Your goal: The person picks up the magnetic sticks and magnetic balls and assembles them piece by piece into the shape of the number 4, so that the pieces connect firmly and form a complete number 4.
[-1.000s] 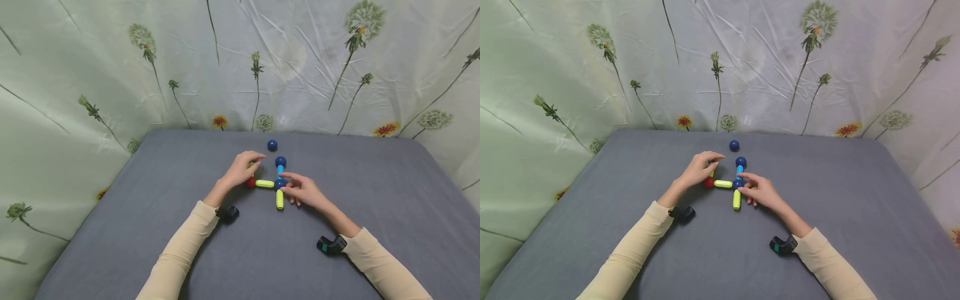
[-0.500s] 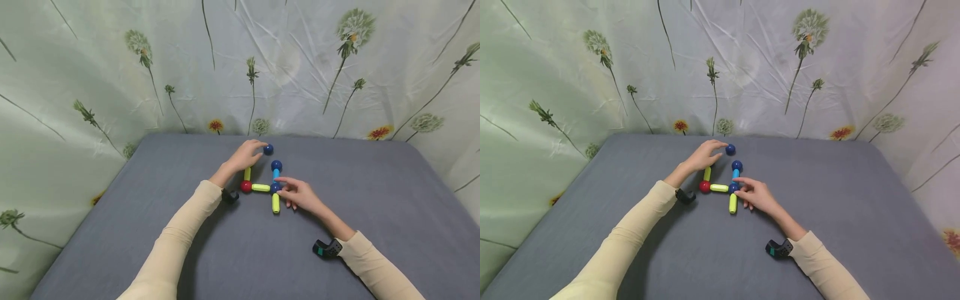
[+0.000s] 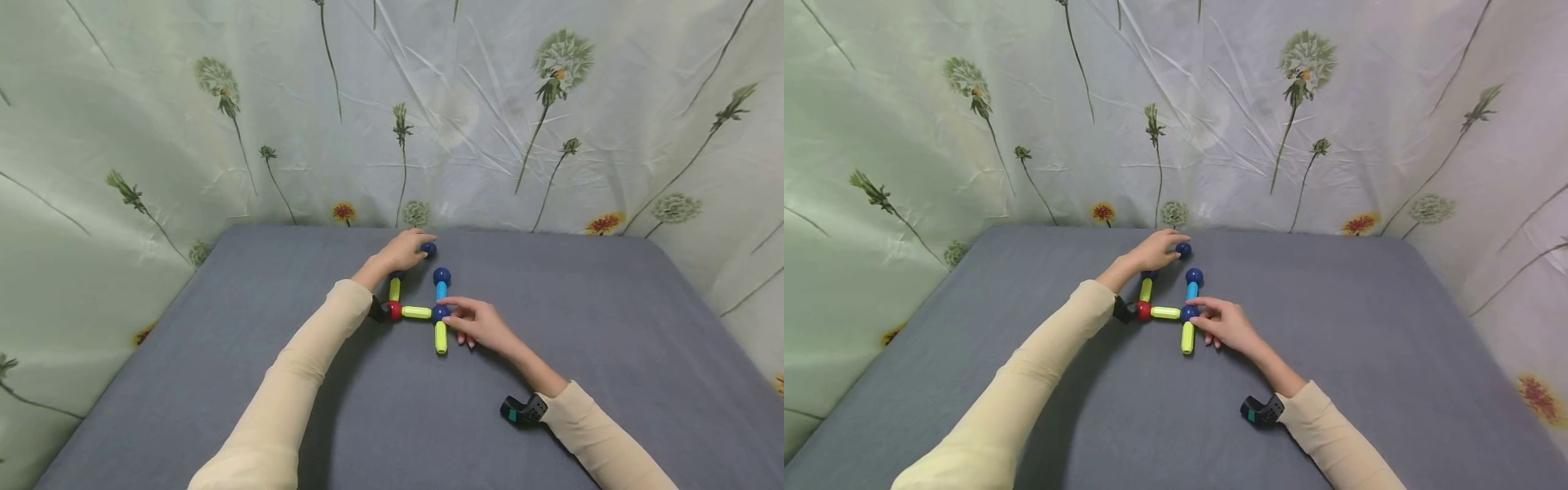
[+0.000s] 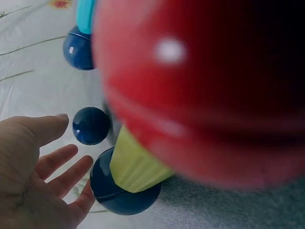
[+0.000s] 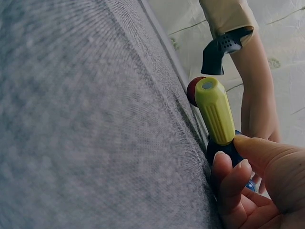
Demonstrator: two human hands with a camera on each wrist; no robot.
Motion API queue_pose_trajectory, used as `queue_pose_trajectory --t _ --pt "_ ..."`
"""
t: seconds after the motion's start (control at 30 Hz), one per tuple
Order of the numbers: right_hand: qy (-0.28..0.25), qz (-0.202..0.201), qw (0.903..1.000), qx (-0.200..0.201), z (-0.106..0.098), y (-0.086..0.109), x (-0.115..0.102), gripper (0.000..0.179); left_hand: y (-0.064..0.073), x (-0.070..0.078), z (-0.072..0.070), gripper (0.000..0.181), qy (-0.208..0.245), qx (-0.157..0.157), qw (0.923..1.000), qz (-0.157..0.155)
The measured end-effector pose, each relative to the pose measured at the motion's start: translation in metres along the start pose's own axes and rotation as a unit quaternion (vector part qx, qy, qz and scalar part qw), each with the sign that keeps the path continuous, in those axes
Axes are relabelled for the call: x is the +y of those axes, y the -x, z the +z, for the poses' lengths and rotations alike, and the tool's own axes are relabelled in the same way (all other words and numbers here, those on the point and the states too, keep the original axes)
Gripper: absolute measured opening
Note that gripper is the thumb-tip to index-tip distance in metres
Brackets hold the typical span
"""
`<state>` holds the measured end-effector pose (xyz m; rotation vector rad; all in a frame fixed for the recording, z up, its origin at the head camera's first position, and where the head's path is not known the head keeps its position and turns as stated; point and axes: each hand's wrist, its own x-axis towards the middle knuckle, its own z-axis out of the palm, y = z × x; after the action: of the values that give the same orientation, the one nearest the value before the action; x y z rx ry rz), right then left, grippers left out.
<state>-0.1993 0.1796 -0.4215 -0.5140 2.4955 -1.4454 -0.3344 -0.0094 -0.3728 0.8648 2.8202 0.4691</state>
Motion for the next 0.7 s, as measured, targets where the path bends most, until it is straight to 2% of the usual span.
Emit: queue_pose_trajectory --t 0.13,0.27,0.53,0.7 --pt "0.001 0.001 1.0 -0.003 -0.001 0.004 -0.014 0.037 -0.005 0.0 0.0 0.044 -0.013 -0.021 0.9996 -0.009" --pt "-0.004 0.005 1.0 -0.005 -0.004 0.01 -0.031 0.036 -0.008 0.0 -0.002 0.04 -0.012 -0.022 0.9997 -0.007" --pt "-0.008 0.007 0.9999 -0.006 -0.004 0.011 -0.035 0.036 -0.003 -0.004 0.004 0.037 -0.024 -0.035 0.9991 0.003" --pt "-0.01 -0.001 0.9999 -0.012 -0.005 0.011 -0.033 0.037 0.001 -0.006 0.007 0.037 -0.019 -0.029 0.9994 0.007"
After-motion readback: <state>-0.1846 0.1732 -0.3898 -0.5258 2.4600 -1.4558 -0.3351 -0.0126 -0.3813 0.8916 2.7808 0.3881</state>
